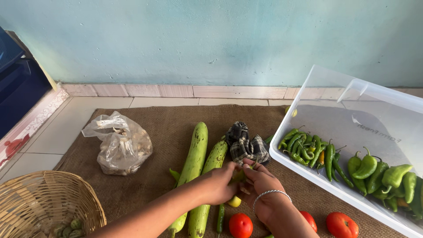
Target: The person wipes green chilies with a cloth and places them into a clear plastic container. The person also handles other vegetables including cucumbers, tomatoes, and small round fruits, moving them around the mat.
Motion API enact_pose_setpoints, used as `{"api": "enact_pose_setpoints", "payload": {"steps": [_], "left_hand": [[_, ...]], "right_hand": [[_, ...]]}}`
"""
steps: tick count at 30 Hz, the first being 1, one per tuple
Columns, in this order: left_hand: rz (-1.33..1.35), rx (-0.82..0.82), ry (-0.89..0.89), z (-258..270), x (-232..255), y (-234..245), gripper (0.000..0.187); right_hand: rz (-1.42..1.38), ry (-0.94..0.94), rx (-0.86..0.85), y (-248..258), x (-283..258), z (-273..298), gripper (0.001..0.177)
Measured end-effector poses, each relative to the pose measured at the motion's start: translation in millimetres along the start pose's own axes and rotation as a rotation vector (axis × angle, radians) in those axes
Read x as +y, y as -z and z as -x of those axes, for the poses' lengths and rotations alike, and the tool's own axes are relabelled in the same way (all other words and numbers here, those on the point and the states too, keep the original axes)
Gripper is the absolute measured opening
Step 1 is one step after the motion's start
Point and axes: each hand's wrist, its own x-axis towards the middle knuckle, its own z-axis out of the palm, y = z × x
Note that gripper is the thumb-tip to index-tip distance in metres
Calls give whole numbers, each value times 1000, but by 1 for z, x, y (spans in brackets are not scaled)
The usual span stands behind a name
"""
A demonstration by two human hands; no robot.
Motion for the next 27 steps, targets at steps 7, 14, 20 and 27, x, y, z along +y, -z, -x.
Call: {"api": "enact_pose_setpoints", "payload": {"steps": [7,14,20,27], "left_hand": [[-31,107,-124,8,8,2,33],[-60,141,-216,4,-12,8,44],[238,-167,89,-4,-28,5,62],[342,-143,36,9,-16,12,70]], "right_hand": [[7,43,-3,-8,-12,19,19],[41,130,-56,-2,-7,12,27],[5,158,-68,-11,-14,20,38],[151,215,-124,-15,-27,34,31]]}}
